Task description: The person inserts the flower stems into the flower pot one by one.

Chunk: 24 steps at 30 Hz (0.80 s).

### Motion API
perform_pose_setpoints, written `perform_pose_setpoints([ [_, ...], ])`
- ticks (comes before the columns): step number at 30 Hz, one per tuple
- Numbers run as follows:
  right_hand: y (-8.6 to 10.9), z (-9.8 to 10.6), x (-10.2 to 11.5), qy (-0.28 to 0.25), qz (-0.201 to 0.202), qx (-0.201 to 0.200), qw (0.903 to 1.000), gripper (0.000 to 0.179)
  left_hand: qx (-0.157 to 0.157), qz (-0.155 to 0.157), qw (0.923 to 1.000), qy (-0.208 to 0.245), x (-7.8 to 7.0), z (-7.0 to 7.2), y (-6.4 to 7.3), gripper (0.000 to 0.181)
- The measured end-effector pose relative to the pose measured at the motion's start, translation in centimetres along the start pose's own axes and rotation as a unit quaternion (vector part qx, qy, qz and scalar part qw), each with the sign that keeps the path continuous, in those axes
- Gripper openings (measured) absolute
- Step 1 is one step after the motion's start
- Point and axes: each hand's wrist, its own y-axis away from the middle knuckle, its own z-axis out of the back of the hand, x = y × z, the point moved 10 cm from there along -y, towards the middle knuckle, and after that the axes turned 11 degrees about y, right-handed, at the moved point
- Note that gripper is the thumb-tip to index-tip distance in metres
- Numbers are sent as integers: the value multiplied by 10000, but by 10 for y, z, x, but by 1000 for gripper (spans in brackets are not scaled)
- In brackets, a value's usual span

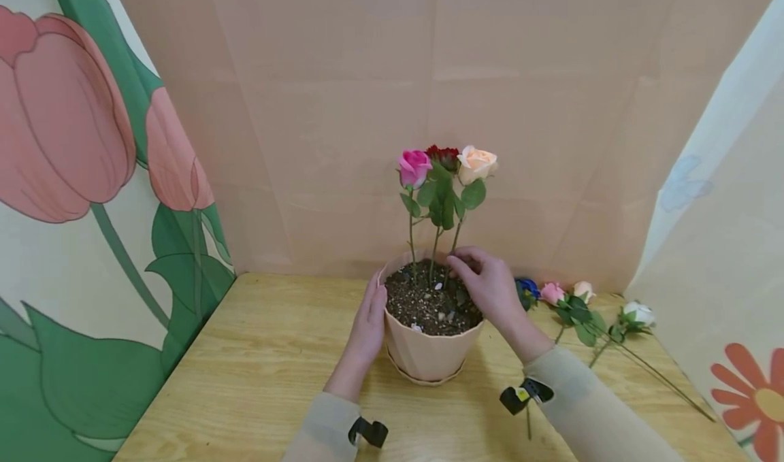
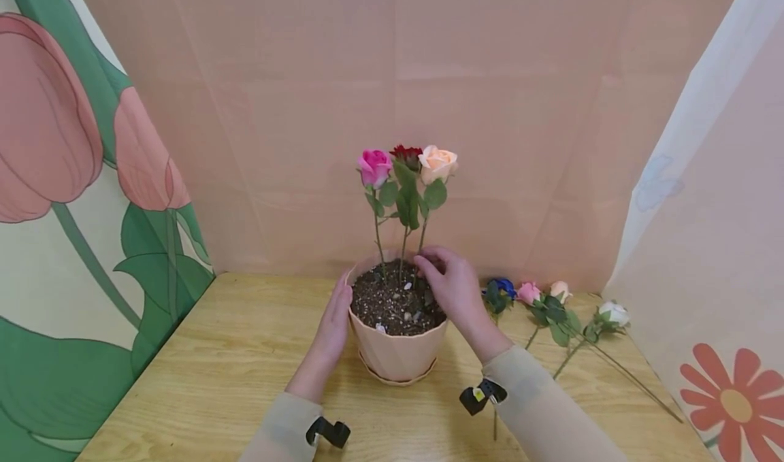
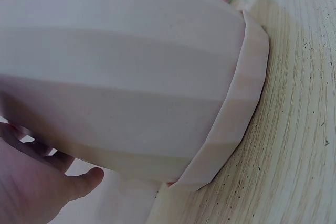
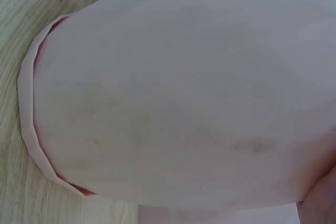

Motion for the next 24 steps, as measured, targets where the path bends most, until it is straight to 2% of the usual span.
perform_pose_setpoints([
  [9,5,7,-5,-347,-289,37,9990,40,-23,6,10000,-30,2,1,0,64],
  [17,15,32,2,-143,-252,-270,9992,42,-18,5,10000,-1,1,0,0,64],
  [24,26,54,4,-138,-252,-157,9995,44,-8,38,10000,3,1,1,1,64],
])
